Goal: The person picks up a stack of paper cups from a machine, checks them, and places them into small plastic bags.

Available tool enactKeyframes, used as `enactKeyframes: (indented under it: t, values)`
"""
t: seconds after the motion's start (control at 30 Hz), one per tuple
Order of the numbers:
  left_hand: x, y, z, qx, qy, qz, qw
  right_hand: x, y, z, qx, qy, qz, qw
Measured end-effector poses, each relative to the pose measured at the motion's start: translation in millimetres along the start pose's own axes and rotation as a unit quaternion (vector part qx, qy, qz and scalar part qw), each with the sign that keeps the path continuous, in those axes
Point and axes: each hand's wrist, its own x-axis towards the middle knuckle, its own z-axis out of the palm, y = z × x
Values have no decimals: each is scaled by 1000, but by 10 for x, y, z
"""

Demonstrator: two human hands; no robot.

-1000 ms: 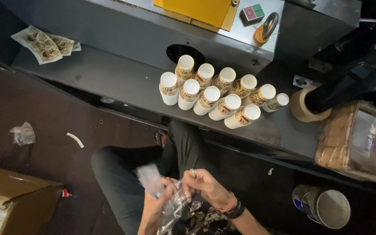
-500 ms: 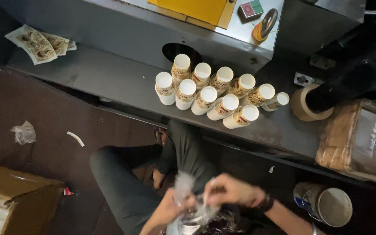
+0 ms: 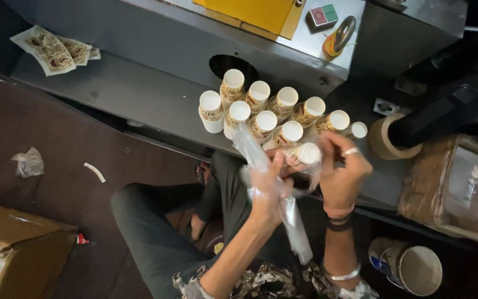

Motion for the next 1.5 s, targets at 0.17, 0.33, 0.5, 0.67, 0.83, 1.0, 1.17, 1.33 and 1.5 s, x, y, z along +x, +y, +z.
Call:
enactKeyframes:
  t: [0.17, 0.33, 0.5, 0.67, 0.83, 1.0, 1.17, 1.33, 1.5]
  values:
    - [139, -681, -956, -110, -49, -54, 991, -411, 208, 144, -110, -102, -9, 989]
    - [-112, -486, -1186, -57, 194, -291, 935, -870, 10, 241, -68, -112, -14, 991]
    - [-315, -375, -2056, 116, -79, -132, 981, -1617, -115, 302, 571, -436, 371, 589]
    - [-931, 213, -2203, 231, -77, -135, 961, -2271, -194, 439, 547, -626, 278, 481]
    - [-1402, 576, -2296, 326, -5, -103, 940, -1940, -421, 555, 343, -800, 226, 438]
    - [-1703, 992, -1791, 291, -54, 42, 954, -1432, -576, 823, 353, -513, 401, 672]
    - [-1553, 355, -2308, 225, -10, -25, 974, -1821, -468, 833, 398, -389, 346, 755]
    - [-1720, 612, -2148, 153, 4, 6, 988, -2086, -98, 890, 150, -553, 93, 814]
    - [-2067, 1655, -2798, 92, 367, 138, 916, -1541, -616, 820, 132, -511, 115, 842]
